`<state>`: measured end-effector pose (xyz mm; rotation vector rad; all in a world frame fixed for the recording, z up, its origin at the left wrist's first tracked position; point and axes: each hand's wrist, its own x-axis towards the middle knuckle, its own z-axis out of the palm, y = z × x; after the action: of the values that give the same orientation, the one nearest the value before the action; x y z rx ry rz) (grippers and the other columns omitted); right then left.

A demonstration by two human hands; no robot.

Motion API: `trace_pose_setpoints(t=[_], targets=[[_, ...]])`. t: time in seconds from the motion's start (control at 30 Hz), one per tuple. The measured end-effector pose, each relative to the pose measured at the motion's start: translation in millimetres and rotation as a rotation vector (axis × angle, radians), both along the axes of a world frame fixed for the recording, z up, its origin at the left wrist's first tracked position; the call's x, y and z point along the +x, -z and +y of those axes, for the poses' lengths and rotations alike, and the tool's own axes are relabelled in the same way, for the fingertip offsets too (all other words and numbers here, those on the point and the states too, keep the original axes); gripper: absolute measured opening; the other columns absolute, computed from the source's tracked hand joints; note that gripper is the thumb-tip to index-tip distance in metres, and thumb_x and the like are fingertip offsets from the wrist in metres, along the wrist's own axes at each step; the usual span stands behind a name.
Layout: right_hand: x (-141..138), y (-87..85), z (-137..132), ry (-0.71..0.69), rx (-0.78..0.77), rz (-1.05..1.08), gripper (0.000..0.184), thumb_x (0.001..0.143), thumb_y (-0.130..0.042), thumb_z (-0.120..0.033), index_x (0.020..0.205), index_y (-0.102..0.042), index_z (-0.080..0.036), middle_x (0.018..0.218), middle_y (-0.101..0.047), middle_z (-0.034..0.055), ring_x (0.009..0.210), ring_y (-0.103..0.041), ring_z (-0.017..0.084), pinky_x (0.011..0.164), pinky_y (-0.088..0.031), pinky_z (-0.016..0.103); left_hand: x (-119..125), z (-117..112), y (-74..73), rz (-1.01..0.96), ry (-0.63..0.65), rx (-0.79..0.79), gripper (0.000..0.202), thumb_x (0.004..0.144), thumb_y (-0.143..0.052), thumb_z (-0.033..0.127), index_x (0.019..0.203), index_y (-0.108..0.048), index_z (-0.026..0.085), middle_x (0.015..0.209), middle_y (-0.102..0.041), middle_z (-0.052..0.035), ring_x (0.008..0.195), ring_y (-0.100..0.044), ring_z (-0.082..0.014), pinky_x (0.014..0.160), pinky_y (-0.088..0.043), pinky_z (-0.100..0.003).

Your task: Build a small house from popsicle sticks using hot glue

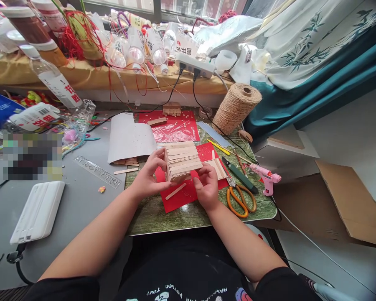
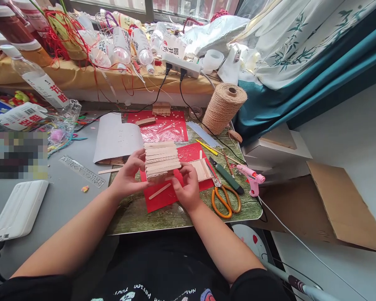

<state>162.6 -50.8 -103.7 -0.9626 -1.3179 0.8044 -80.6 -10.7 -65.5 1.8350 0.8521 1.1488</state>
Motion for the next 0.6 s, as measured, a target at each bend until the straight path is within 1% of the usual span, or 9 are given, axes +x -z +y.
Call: trace_pose_setpoints(t=[0.13, 0.2, 0.27, 0.33, 0.47, 0.53, 0.6], targets=[[1, -3.6, 3, -0.013, -0.047, 0.034, 0.060, 0.101, -0.063, -0.062, 0.149, -0.045, -0.031, 0.151, -0.058, 0.0160, 0.139, -0.063, 0.031, 0.119, -0.055, 0.053, 0, 1, -1.4, 0.023, 0.053, -0.001, 0.035, 0.083, -0.092, 0.043, 0.089, -0.064, 0.023, 0.172, -0.043, -0.0137, 0.164, -0.039, -0.0375, 0.134, -0.033, -0.062], [3, -4.4, 3, -0.043, -0.073, -0.009, 0.064, 0.104, -0.062, -0.060, 0.157, -0.045, -0.031, 0.158, -0.057, 0.0156, 0.145, -0.059, 0.032, 0.125, -0.050, 0.054, 1, 2, 0.5, 0.041, 0.067, -0.024, 0.034, 0.083, -0.092, 0.043, 0.087, -0.065, 0.023, 0.173, -0.042, -0.0131, 0.164, -0.039, -0.0382, 0.135, -0.032, -0.062], [6, -2.8, 2, -0.058, -0.085, -0.073, 0.059, 0.106, -0.062, -0.057, 0.158, -0.051, -0.032, 0.162, -0.057, 0.0125, 0.150, -0.056, 0.032, 0.130, -0.044, 0.055, 3, 2, 3.1, 0.062, 0.072, -0.049, 0.035, 0.082, -0.092, 0.045, 0.086, -0.066, 0.022, 0.174, -0.042, -0.0130, 0.165, -0.037, -0.0390, 0.135, -0.032, -0.063], [8, 0.1, 1, -0.051, -0.088, -0.114, 0.055, 0.106, -0.063, -0.054, 0.157, -0.056, -0.033, 0.163, -0.057, 0.0095, 0.152, -0.055, 0.032, 0.132, -0.041, 0.055, 4, 2, 5.5, 0.083, 0.077, -0.057, 0.035, 0.084, -0.091, 0.046, 0.086, -0.066, 0.022, 0.176, -0.039, -0.0125, 0.166, -0.035, -0.0393, 0.135, -0.031, -0.064], [10, 4.0, 2, -0.032, -0.076, -0.077, 0.052, 0.108, -0.062, -0.050, 0.157, -0.057, -0.036, 0.162, -0.059, 0.0072, 0.151, -0.056, 0.030, 0.132, -0.042, 0.054, 5, 2, 10.0, 0.136, 0.072, -0.004, 0.023, 0.092, -0.083, 0.039, 0.091, -0.066, 0.023, 0.180, -0.033, -0.0117, 0.167, -0.034, -0.0378, 0.135, -0.031, -0.066], [10, 4.0, 2, -0.020, -0.061, -0.088, 0.049, 0.108, -0.061, -0.050, 0.156, -0.059, -0.037, 0.159, -0.061, 0.0068, 0.150, -0.056, 0.030, 0.133, -0.040, 0.055, 5, 1, 12.0, 0.126, 0.080, 0.017, 0.018, 0.093, -0.081, 0.034, 0.093, -0.066, 0.023, 0.180, -0.034, -0.0115, 0.167, -0.035, -0.0366, 0.135, -0.034, -0.065], [10, 3.2, 2, -0.001, -0.042, -0.129, 0.043, 0.108, -0.060, -0.050, 0.149, -0.064, -0.037, 0.153, -0.065, 0.0065, 0.151, -0.054, 0.030, 0.134, -0.037, 0.056, 6, 1, 13.2, 0.111, 0.087, 0.025, 0.017, 0.094, -0.080, 0.033, 0.093, -0.066, 0.024, 0.179, -0.036, -0.0116, 0.166, -0.037, -0.0360, 0.134, -0.036, -0.064]])
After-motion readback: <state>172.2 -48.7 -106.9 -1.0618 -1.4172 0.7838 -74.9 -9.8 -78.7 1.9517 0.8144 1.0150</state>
